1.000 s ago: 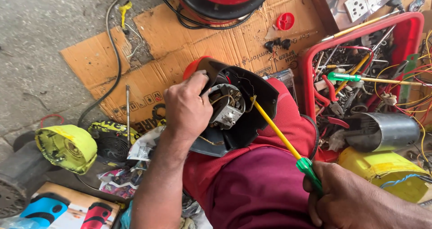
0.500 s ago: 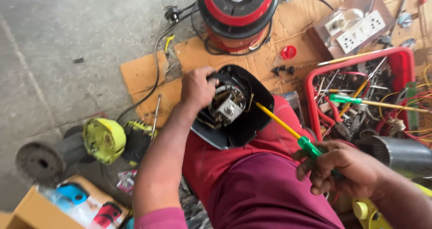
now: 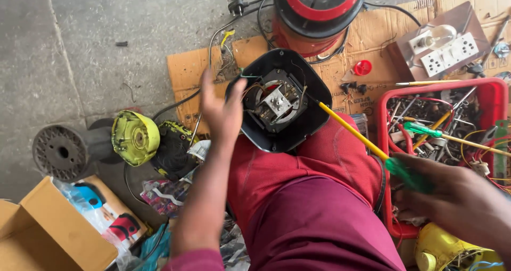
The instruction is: The person uses a screwdriver to adjust internal components of a small electrical device held on their lap. They repeatedly probe and tighten connections inside the black casing while seated on the floor.
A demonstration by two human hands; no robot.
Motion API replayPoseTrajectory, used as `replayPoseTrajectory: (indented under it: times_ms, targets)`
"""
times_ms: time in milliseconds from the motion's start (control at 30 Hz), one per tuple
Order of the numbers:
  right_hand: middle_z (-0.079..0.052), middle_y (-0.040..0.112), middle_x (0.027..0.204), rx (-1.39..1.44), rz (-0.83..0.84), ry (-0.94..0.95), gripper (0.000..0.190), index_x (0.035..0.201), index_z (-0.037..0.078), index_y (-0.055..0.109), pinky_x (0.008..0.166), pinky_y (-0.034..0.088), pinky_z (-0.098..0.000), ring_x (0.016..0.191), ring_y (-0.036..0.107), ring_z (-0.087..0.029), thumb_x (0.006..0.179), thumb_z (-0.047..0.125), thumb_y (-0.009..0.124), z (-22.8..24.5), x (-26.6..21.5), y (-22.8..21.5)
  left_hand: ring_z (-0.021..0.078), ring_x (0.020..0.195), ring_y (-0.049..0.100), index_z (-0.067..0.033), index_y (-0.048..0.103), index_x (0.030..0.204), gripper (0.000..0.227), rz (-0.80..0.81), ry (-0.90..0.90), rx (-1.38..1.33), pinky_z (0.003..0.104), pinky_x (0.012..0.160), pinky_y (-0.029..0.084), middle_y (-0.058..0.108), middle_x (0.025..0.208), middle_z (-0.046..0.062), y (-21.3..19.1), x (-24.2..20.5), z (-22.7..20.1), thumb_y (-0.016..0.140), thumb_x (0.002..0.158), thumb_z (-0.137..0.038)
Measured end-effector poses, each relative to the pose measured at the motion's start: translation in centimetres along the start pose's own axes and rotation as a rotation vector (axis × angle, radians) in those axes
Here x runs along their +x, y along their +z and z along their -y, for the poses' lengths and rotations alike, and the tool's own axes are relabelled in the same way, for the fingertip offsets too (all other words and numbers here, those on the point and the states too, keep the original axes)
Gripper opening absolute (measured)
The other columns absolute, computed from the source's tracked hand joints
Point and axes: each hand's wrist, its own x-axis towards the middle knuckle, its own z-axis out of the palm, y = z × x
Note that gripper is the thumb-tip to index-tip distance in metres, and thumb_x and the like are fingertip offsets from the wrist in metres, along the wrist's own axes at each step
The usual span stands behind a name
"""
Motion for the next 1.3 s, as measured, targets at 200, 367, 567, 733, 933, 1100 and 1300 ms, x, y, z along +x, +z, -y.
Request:
replayPoseTrajectory:
  times_ms: [200, 367, 567, 733, 933, 1100, 1300]
  targets:
    - [-0.016, 0.08, 0.112, 0.162, -0.304, -0.493, 0.058, 0.14, 0.0, 0.066, 0.084, 0.063, -0.0365, 0.096, 0.078, -0.023, 0.083, 0.004, 0.075, -5.5, 2.3, -4.0, 0.0182, 0.092, 0.065, 0.0046, 0.058, 0.115, 0.043, 0.008, -0.693, -0.365, 0.033, 0.082, 0.054, 0.07, 0.106, 0.011, -0.7, -11.9, -0.9, 0.081, 0.084, -0.013]
    - [-0.017, 0.077, 0.115, 0.226, -0.558, -0.668, 0.052, 0.138, 0.0, 0.063, 0.087, 0.062, -0.036, 0.101, 0.077, -0.024, 0.086, 0.001, 0.073, -3.0, 1.0, -4.4, 0.0191, 0.082, 0.07, -0.0001, 0.063, 0.102, 0.021, 0.047, -0.572, -0.065, 0.035, 0.075, 0.055, 0.074, 0.093, 0.011, 1.4, -13.8, 0.8, 0.075, 0.089, -0.01]
    - [-0.017, 0.073, 0.12, 0.304, -0.468, -1.136, 0.045, 0.135, 0.0, 0.06, 0.091, 0.062, -0.0355, 0.107, 0.075, -0.024, 0.09, -0.003, 0.07, 6.7, -1.9, -2.1, 0.0259, 0.072, 0.07, 0.0021, 0.066, 0.09, 0.012, 0.358, -0.497, 0.131, 0.039, 0.071, 0.054, 0.073, 0.079, 0.016, -2.8, -8.0, 3.6, 0.073, 0.083, -0.004]
    - [-0.018, 0.069, 0.124, 0.336, -0.362, -1.339, 0.04, 0.132, 0.0, 0.058, 0.094, 0.062, -0.035, 0.112, 0.073, -0.025, 0.094, -0.006, 0.068, 12.7, -2.8, -0.6, 0.0325, 0.089, 0.071, 0.004, 0.07, 0.108, 0.038, 0.474, -0.223, 0.263, 0.041, 0.079, 0.054, 0.074, 0.097, 0.021, -3.7, -3.2, 1.8, 0.083, 0.073, -0.004]
    - [-0.018, 0.065, 0.128, 0.327, -0.358, -1.458, 0.034, 0.129, 0.0, 0.054, 0.097, 0.061, -0.0344, 0.118, 0.071, -0.026, 0.098, -0.009, 0.065, 15.3, -4.2, 0.0, 0.0249, 0.106, 0.076, -0.0037, 0.075, 0.117, 0.027, 0.476, 0.158, -0.237, 0.033, 0.096, 0.06, 0.077, 0.114, 0.015, 0.9, -1.7, -5.5, 0.08, 0.091, -0.002]
    - [-0.022, 0.066, 0.126, -0.162, -0.533, -1.569, 0.032, 0.124, -0.001, 0.055, 0.096, 0.061, -0.0353, 0.117, 0.071, -0.029, 0.097, -0.016, 0.064, 18.4, -3.4, 0.4, 0.0147, 0.105, 0.075, -0.0051, 0.074, 0.124, 0.033, 0.756, 0.024, -0.371, 0.027, 0.094, 0.061, 0.078, 0.119, 0.011, 8.1, -2.0, -5.3, 0.074, 0.092, 0.001]
    - [-0.022, 0.065, 0.126, -0.142, -0.464, -1.564, 0.039, 0.125, -0.001, 0.06, 0.093, 0.058, -0.0367, 0.113, 0.07, -0.031, 0.091, -0.019, 0.063, 18.9, -0.7, 0.9, 0.0108, 0.1, 0.076, -0.0069, 0.076, 0.119, 0.031, 0.695, -0.132, -0.399, 0.025, 0.091, 0.062, 0.079, 0.114, 0.009, 10.6, -3.3, -1.5, 0.075, 0.089, 0.002]
